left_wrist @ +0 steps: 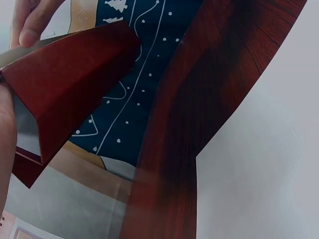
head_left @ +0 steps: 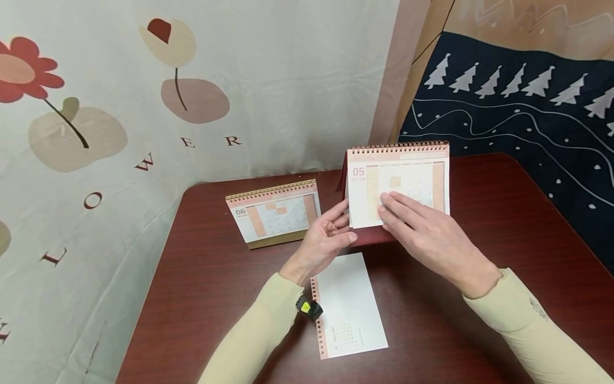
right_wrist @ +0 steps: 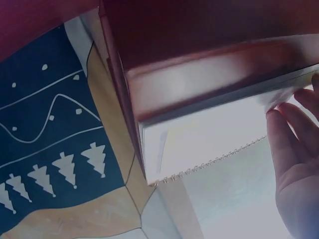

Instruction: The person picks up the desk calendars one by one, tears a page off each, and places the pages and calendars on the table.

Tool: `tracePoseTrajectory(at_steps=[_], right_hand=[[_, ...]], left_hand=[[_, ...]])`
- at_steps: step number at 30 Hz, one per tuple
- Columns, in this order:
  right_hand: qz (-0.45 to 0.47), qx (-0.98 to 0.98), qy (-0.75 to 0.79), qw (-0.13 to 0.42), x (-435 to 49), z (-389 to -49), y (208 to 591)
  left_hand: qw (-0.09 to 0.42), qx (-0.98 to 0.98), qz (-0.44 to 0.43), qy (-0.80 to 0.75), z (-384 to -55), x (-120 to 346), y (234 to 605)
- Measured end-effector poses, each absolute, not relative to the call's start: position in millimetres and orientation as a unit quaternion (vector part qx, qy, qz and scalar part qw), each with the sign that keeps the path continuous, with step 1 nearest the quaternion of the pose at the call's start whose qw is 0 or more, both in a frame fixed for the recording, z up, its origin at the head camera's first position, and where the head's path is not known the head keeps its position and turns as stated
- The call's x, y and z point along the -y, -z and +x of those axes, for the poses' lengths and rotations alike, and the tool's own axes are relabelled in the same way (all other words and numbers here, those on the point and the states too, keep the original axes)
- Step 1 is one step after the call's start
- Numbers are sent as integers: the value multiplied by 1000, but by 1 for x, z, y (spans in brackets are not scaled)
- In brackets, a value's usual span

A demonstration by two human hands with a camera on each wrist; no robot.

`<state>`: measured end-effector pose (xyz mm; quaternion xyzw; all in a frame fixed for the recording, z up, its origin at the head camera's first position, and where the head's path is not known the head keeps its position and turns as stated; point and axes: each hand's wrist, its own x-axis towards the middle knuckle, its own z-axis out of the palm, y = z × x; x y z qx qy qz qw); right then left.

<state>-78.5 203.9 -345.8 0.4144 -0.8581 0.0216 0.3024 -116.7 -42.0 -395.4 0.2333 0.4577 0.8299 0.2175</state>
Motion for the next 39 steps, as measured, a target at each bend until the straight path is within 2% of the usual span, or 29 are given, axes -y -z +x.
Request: tracePoseTrajectory(at_steps=[8, 16, 26, 35, 39], right_hand=[[416, 842, -7, 342, -199, -75, 347], [408, 846, -54, 338, -202, -73, 343], [399, 815, -133, 398, -198, -76, 342], [393, 819, -226, 352, -201, -76, 343], [389, 817, -225, 362, -199, -77, 343]], left_hand=[[218, -456, 222, -834, -117, 42, 396], [213, -466, 223, -830, -118, 44, 400], [194, -466, 221, -835, -120, 42, 400], [182, -473, 205, -838, -120, 42, 398], [179, -472, 205, -839, -120, 42, 398]])
